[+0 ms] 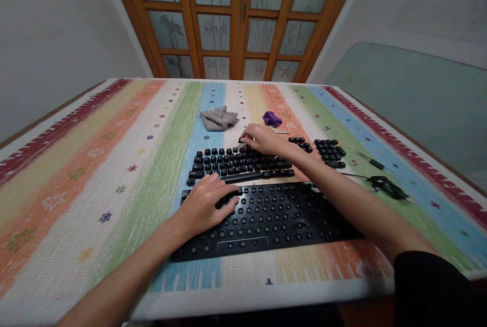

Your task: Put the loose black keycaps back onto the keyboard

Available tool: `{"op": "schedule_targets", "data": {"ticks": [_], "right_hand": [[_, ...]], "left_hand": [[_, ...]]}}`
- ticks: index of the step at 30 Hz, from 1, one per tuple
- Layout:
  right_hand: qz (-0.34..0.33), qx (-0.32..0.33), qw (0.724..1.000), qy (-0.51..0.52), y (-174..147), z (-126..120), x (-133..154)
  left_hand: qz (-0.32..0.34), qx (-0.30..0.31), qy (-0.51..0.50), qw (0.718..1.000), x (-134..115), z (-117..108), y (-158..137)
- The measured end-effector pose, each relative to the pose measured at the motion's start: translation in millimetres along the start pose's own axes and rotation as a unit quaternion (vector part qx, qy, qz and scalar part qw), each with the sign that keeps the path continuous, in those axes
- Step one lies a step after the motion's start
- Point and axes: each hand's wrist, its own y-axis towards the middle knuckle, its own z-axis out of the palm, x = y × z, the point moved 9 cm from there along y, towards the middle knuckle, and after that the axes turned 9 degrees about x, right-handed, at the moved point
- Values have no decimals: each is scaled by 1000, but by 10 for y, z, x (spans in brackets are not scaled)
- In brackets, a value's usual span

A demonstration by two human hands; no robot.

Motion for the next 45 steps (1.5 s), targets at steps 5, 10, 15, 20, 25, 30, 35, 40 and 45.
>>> {"op": "schedule_targets", "data": {"ticks": [5,10,15,20,25,30,35,40,45], "right_hand": [[-63,10,988,138,-396,-82,280],[-86,84,960,252,-797,61,532],[-78,120,952,270,-892,245,614],[-84,110,963,230,-875,262,656],[-113,77,977,166,-920,204,747],[-131,44,986,95,-977,203,808],[-136,34,986,87,-1004,212,812],[-137,23,988,70,-1053,223,833],[-146,10,987,69,-1089,231,858]], "left_hand": [[1,-11,-3,1000,-17,-46,12],[-4,-3,-14,1000,-25,-43,40],[-16,5,-18,1000,-25,-61,43],[-23,5,-10,1000,-19,-104,50],[-23,36,-9,999,-25,-61,94],[-21,86,1,996,-11,41,197],[-7,95,16,995,9,102,281],[-11,86,6,996,17,127,281],[-8,80,-1,997,-4,121,276]]}}
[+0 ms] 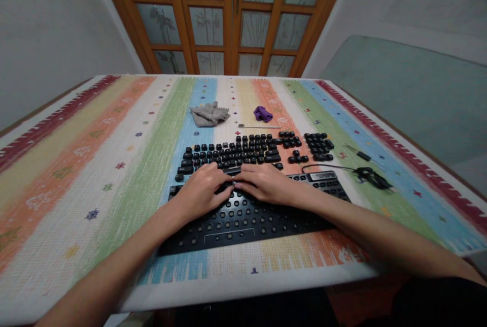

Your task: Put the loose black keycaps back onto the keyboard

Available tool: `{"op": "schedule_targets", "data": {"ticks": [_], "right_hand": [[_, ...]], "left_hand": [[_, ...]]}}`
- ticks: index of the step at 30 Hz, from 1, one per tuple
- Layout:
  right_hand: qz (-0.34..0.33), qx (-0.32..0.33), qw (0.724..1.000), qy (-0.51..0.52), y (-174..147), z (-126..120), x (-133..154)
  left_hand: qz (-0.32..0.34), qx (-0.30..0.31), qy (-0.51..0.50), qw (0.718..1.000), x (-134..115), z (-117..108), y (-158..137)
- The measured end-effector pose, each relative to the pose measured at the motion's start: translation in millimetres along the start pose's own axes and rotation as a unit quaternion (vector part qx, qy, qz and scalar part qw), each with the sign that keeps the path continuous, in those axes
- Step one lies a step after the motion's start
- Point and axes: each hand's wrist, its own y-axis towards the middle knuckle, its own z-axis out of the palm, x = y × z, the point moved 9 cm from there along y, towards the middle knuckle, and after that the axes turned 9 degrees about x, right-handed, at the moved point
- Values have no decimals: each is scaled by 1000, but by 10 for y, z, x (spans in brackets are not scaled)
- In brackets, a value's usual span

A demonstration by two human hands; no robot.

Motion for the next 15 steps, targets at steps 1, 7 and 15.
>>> {"op": "schedule_targets", "data": {"ticks": [1,7,15], "right_hand": [[-1,0,1000,-3,-2,7,1],[6,-13,999,-33,-6,44,-24],[-15,-38,999,-27,-7,41,-28]], "left_hand": [[0,1,2,1000,-2,1,2],[-6,9,11,1000,-6,16,20],[-33,27,-5,999,41,44,49]]}}
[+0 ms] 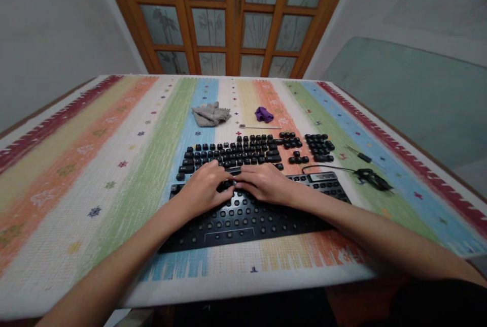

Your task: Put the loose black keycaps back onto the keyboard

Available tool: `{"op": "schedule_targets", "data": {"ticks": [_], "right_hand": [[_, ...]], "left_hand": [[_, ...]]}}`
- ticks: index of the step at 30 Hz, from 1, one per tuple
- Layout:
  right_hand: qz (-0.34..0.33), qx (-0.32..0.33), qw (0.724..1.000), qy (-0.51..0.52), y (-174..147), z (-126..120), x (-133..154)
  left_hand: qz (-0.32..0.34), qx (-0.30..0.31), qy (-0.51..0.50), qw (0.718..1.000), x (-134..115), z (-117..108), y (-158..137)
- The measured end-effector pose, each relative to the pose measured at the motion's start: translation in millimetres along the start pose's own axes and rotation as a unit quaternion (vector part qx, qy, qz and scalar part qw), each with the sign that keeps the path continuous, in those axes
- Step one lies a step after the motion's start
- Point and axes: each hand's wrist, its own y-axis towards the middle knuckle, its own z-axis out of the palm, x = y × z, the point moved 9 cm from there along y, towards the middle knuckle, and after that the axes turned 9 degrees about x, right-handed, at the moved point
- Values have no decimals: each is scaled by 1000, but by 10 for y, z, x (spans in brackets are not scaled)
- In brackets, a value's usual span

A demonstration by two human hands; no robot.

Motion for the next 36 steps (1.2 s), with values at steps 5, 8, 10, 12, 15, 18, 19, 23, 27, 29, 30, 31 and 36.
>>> {"op": "schedule_targets", "data": {"ticks": [5,8,10,12,15,18,19,23,27,29,30,31,36], "right_hand": [[10,-1,1000,28,11,-26,-9],[13,7,998,63,20,-49,-27],[12,27,997,65,28,-49,-30],[12,46,997,62,35,-47,-34],[17,56,996,63,45,-61,-37],[20,59,996,62,57,-71,-18],[21,61,996,61,62,-68,-14],[30,63,994,80,81,-51,-43],[30,60,991,115,79,-27,-86],[25,52,992,113,64,-26,-77],[21,45,993,107,55,-32,-65],[17,38,994,99,44,-37,-48],[24,39,997,65,16,3,-21]], "left_hand": [[-19,1,-5,1000,25,-2,5],[-25,0,-11,1000,33,0,-2],[-28,-4,-16,999,45,3,-10],[-30,-12,-22,999,58,0,-18],[-30,-24,-28,999,64,-7,-30],[-22,-30,-25,999,46,-14,-35],[-21,-31,-22,999,41,-16,-36],[-22,-21,-19,999,48,1,-23],[-21,-6,-20,1000,60,24,-10],[-16,-1,-19,1000,55,28,-10],[-14,-1,-18,1000,51,27,-12],[-11,0,-17,1000,45,26,-13],[-4,9,-5,1000,14,28,-6]]}}
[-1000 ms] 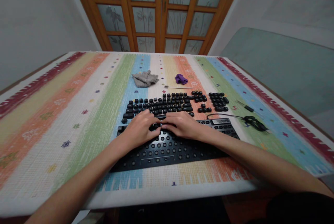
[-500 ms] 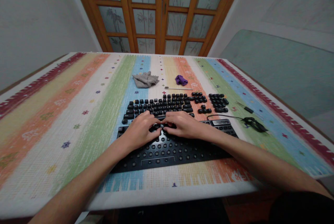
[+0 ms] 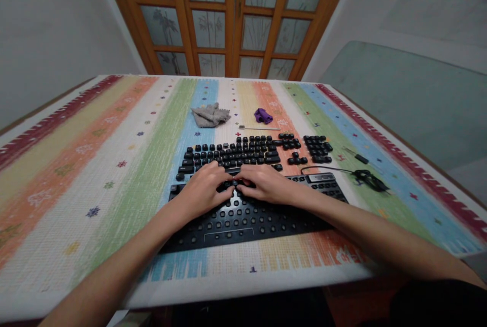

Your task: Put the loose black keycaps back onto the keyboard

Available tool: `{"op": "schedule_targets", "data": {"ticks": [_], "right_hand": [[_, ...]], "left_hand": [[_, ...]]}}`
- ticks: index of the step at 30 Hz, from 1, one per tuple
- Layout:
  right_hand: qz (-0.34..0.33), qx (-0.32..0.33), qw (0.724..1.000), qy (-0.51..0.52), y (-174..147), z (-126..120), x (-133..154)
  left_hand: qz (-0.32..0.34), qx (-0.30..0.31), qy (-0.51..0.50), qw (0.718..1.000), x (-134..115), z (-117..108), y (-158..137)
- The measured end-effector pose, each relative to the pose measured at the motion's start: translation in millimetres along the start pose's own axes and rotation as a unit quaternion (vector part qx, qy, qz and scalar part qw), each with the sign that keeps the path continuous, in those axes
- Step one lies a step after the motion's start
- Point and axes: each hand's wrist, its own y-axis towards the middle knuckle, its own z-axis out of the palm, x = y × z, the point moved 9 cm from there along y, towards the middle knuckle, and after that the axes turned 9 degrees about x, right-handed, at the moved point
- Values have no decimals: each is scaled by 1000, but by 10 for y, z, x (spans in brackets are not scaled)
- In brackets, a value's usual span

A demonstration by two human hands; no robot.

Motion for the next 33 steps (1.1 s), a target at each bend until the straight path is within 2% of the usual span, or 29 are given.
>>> {"op": "schedule_targets", "data": {"ticks": [6,10,12,15,19,24,29,33], "right_hand": [[5,24,999,-22,28,21,-2],[16,45,999,-24,41,-73,12],[21,19,999,-24,47,-230,-3],[45,-55,997,-32,59,-547,-123],[95,-92,990,-38,140,-777,-416],[102,-66,992,-38,399,-673,-678],[121,-41,989,-71,699,-510,-841],[134,-41,986,-93,828,-564,-979]], "left_hand": [[-9,15,-3,1000,-13,14,18],[-17,-13,-18,1000,-1,-109,-20],[-16,-49,-27,998,1,-230,-63],[-4,-98,-35,995,-16,-366,-132],[25,-81,-29,996,-57,-273,-144],[21,-37,7,999,-44,-81,-115],[25,-50,24,998,-68,-92,-122],[38,-67,17,997,-94,-111,-142]]}}
